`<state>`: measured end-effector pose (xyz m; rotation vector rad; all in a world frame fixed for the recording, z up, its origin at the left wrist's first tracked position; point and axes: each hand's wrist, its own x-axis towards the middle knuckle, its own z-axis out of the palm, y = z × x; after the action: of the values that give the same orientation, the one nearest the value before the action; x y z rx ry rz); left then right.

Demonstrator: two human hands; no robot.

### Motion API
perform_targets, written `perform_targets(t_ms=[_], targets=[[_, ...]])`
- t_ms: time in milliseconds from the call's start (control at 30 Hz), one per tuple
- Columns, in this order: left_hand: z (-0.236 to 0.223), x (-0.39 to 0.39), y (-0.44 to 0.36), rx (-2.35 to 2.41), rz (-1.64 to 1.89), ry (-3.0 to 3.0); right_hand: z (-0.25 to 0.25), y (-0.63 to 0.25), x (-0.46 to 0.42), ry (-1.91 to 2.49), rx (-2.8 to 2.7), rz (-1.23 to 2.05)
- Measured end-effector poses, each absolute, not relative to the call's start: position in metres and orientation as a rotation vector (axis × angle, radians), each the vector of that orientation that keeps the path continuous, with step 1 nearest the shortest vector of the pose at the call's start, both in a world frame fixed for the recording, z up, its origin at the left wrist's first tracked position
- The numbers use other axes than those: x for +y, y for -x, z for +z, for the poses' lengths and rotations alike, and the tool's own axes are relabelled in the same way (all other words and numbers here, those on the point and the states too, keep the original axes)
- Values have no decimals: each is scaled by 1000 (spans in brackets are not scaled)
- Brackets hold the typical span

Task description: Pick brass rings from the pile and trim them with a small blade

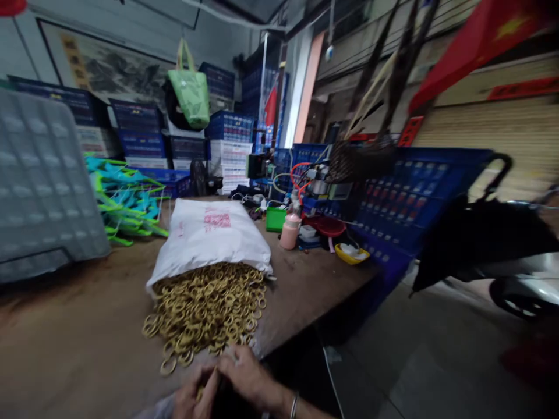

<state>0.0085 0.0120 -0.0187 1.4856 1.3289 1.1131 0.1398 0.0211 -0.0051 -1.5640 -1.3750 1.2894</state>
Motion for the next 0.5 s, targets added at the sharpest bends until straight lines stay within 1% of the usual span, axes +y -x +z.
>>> perform_targets(t_ms=[100, 200, 333, 500], targets=[[-3, 3, -11, 1251, 1084, -1363, 1, -140, 19, 1510, -1403, 1266], [6, -3, -11, 1212, 943, -1107, 1, -141, 22, 1428, -1447, 1313], [7, -9, -12, 1141, 885, -889, -3, -145, 23, 1388, -1498, 1347], [4, -14, -14, 1058, 893, -775, -5, -148, 17, 1375, -1488, 1383]])
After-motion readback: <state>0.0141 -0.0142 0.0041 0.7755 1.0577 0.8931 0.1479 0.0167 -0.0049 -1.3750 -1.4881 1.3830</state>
